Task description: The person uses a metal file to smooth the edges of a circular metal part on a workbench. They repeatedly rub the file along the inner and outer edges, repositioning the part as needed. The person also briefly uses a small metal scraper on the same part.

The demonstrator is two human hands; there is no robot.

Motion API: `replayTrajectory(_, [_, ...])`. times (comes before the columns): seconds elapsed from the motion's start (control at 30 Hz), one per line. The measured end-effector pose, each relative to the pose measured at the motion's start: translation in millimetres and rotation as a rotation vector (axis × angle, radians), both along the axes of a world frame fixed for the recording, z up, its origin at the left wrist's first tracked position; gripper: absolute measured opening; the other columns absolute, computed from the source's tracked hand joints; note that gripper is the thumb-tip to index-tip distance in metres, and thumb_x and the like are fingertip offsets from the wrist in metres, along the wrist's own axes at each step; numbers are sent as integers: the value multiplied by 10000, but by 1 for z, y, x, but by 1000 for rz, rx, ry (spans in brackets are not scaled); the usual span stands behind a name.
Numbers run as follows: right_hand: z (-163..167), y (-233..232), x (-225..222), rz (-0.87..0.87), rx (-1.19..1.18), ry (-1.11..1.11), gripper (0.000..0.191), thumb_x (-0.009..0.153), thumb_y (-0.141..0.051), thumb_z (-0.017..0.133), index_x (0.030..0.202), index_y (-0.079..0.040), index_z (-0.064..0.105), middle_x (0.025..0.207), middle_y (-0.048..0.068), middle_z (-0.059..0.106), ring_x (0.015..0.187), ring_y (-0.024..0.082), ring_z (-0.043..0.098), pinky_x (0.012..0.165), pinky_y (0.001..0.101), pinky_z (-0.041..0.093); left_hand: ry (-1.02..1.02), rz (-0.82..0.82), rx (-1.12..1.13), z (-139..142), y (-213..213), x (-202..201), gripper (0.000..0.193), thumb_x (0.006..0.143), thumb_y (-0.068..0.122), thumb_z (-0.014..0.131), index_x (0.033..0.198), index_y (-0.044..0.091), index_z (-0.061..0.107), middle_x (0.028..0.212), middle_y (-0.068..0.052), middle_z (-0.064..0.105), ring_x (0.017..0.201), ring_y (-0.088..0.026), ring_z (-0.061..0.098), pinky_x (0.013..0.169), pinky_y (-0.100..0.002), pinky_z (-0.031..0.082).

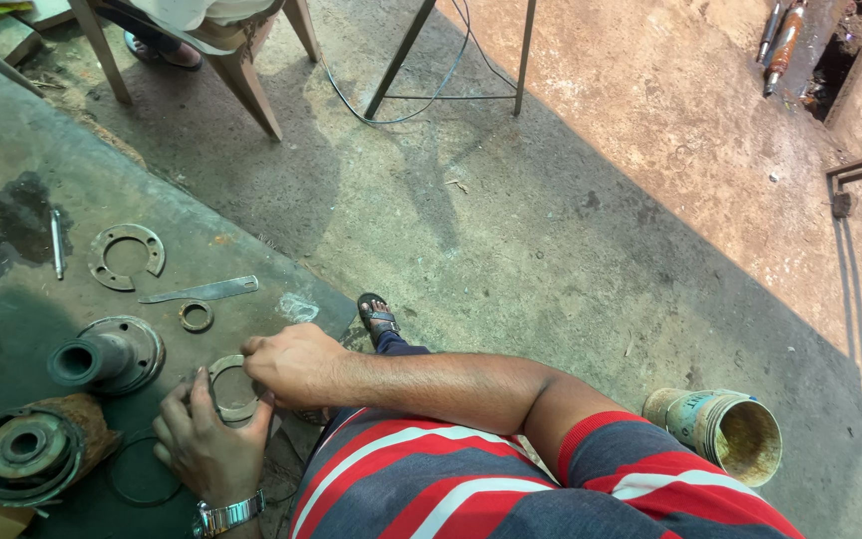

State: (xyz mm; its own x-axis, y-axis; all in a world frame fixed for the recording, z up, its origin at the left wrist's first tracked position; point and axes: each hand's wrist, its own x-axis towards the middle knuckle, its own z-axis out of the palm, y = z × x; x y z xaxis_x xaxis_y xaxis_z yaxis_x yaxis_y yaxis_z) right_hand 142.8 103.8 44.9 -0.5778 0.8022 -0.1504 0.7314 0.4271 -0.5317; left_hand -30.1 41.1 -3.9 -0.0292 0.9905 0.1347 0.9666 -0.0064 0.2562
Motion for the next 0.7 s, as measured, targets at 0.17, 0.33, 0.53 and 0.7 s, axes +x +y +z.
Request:
replayTrajectory(0.17, [-7, -1, 2, -21, 112, 133, 430, 655, -195, 800, 1059, -81, 711, 1322, 119, 654, 961, 313, 734, 728, 425, 594, -112, 1, 12, 6, 3, 1, 832, 650, 447, 924, 1359, 135, 621, 1274, -110, 591, 1166, -355, 560, 872, -540, 447])
replayTrajectory(0.33, [-6, -1, 8, 68, -59, 23, 397, 618, -71, 721, 1010, -117, 762, 1166, 33, 721, 961, 302, 721, 745, 435, 580, -226, 27, 29, 11, 5, -4, 894, 630, 399, 946, 1392, 128, 563, 1268, -101, 592, 1158, -338, 554, 888, -527, 430])
replayTrajectory(0.53, [-15, 1, -1, -14, 54, 91, 303, 813, -172, 728, 1110, -127, 764, 1280, 46, 697, 971, 318, 711, 792, 434, 576, -338, 41, 91, 16, 2, -9, 1069, 640, 367, 951, 1525, 122, 404, 1375, -81, 587, 1231, -304, 554, 988, -511, 410])
replayTrajectory(0.7, [-15, -1, -4, 22, -12, -29, 305, 799, -152, 713, 1099, -144, 765, 1271, 13, 710, 982, 305, 723, 795, 437, 579, -363, 57, 107, 18, 3, -12, 1112, 620, 375, 962, 1528, 143, 364, 1372, -75, 583, 1215, -295, 558, 975, -508, 399])
